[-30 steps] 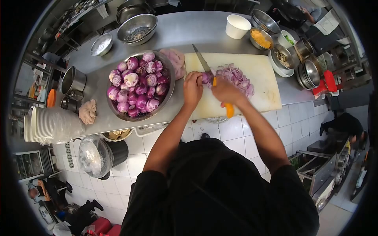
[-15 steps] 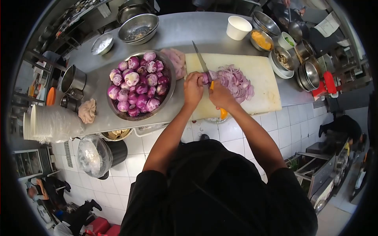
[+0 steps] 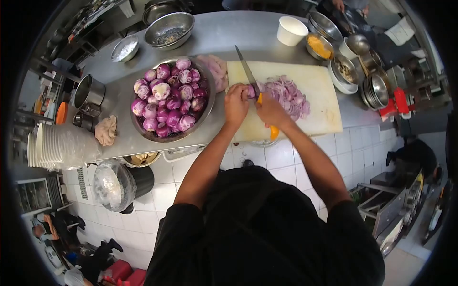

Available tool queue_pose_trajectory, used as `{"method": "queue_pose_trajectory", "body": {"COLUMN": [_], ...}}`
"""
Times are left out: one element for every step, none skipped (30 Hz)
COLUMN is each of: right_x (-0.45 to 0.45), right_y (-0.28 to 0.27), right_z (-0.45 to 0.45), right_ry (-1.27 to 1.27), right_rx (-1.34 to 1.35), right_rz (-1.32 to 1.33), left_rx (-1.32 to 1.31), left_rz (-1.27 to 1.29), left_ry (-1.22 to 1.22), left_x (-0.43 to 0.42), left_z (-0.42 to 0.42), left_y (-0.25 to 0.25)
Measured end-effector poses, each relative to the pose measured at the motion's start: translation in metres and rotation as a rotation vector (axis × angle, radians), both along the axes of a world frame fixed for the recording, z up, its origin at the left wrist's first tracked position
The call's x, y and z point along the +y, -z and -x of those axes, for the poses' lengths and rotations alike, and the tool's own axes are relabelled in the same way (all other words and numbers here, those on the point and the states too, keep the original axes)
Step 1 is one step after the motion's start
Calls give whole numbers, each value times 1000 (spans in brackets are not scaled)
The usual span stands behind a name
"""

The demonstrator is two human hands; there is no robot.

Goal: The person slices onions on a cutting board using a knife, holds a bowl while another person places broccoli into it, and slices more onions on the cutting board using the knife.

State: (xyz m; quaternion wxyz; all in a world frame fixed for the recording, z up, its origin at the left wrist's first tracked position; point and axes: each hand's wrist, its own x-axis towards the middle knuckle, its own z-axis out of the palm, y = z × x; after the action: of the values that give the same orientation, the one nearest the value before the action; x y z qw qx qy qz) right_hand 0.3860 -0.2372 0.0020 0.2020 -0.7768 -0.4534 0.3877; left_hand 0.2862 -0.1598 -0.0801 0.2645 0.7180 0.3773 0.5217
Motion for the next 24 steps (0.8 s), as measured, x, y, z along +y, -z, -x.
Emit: {"method": "queue_pose_trajectory", "body": {"right_x": [-1,5,8,8,10,11,11,11,10,8,6,6,5,5,6,9,8,1,3,8,8,9,10,11], "right_y": [-16,-31,-38,-41,-44,-46,-47,-48,-50,-53,-53,-39,-13,-2,5,5,5,5,-5,-18,-30,-47,-57,-59], "right_z": [-3,-9,-12,-13,-14,-13,-12,-10,-8,-4,0,2,3,5,2,0,-2,-4,-8,-12,-11,-8,-6,-5], "right_ry": [-25,-63,-65,-64,-65,-66,-59,-52,-53,-41,-31,-34,-29,-21,-20,-38,-52,-39,-37,-44,-44,-57,-71,-71], "right_rx": [26,40,37,30,20,20,9,-3,-3,-11,-19,-18,-30,-43,-42,-37,-31,-25,7,37,38,20,-2,-3], "right_rz": [16,23,26,75,117,117,144,171,173,154,136,139,74,8,3,-24,-43,-34,-27,-20,-15,67,145,145], "left_rx": [-2,-9,-6,-2,-26,-51,-50,-54,-58,-57,-51,-45,-43,-42,-41,-43,-46,-43,-51,-43,-23,-21,-29,-37], "left_rz": [-4,-13,-7,1,11,20,21,32,43,46,27,8,10,13,12,2,-1,5,-2,-3,10,15,38,59], "left_ry": [10,5,2,4,28,51,52,52,51,48,36,24,23,18,13,8,1,9,14,22,36,38,53,67], "left_x": [0,5,4,1,2,3,3,3,3,2,2,1,1,0,1,6,8,2,3,6,3,1,1,2], "left_z": [-1,-3,-3,-1,-1,-1,-1,-1,-1,-2,-2,-1,-1,-2,-1,-2,-2,-2,-4,-4,-1,0,0,0], "left_y": [2,4,8,8,6,4,4,4,4,4,3,3,2,2,0,0,1,3,2,1,3,4,2,1]}}
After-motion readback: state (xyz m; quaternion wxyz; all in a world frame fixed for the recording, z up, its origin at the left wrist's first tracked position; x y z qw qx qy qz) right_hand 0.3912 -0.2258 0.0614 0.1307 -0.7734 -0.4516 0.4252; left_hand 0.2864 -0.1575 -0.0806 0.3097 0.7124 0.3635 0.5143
